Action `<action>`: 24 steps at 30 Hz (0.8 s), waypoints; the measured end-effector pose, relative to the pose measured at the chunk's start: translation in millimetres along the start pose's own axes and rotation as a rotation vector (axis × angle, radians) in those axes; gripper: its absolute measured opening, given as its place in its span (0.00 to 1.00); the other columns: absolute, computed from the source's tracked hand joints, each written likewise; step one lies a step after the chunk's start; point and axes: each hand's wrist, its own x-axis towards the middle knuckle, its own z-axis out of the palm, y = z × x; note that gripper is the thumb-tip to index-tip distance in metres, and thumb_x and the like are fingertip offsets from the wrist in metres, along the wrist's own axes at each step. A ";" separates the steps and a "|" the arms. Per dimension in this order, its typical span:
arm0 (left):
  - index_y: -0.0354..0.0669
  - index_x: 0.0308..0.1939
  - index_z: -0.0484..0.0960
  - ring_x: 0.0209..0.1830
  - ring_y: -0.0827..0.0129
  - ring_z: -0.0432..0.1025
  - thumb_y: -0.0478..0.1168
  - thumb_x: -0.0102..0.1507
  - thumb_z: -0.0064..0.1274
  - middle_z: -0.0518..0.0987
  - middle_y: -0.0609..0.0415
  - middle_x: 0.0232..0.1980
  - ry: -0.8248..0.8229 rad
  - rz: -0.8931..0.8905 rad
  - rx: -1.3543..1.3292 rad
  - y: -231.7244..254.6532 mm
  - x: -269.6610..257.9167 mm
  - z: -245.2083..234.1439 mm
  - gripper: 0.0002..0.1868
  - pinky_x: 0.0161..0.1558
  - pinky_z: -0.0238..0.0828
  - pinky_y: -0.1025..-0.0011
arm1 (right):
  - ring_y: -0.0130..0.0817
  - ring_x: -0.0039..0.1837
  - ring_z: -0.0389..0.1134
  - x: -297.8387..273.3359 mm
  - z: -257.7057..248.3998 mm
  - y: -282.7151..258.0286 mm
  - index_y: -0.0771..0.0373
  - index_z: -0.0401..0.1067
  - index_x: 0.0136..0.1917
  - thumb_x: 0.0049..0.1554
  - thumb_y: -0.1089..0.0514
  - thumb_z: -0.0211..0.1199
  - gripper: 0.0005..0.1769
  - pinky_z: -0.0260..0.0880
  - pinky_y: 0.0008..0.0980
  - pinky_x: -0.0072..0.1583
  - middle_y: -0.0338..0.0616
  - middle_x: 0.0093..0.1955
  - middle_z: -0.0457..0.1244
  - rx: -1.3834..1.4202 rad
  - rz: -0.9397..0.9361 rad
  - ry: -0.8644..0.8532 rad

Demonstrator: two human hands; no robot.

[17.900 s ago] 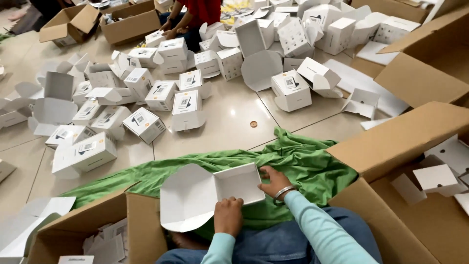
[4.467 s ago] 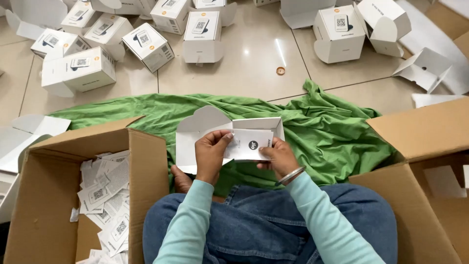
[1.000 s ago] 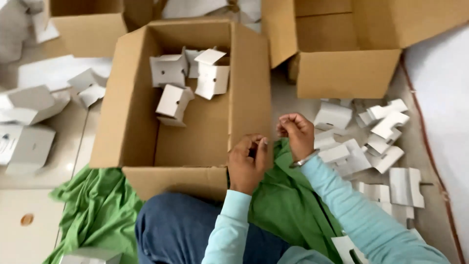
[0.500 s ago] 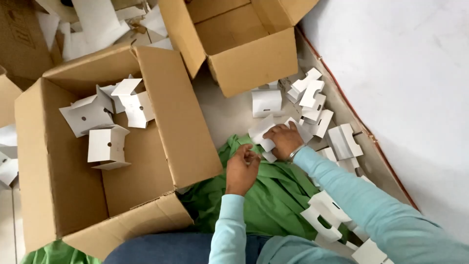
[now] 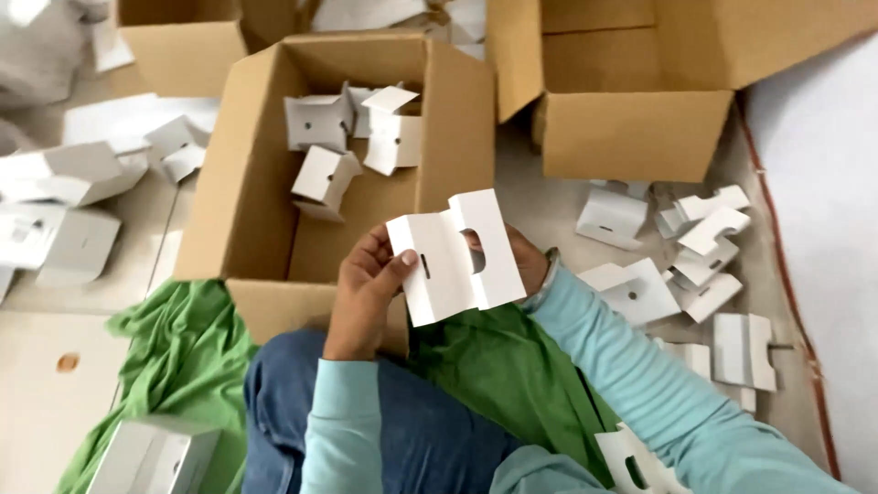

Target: The person folds cardboard box inserts and places them into outer boxes with instruction slips.

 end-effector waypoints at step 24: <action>0.31 0.64 0.70 0.44 0.68 0.79 0.43 0.54 0.71 0.79 0.46 0.53 1.317 0.203 0.581 25.6 -285.5 -276.9 0.40 0.39 0.81 0.71 | 0.59 0.69 0.62 135.3 305.0 334.4 0.71 0.42 0.78 0.42 0.32 0.81 0.72 0.65 0.46 0.65 0.69 0.72 0.56 -1.358 -0.132 -0.663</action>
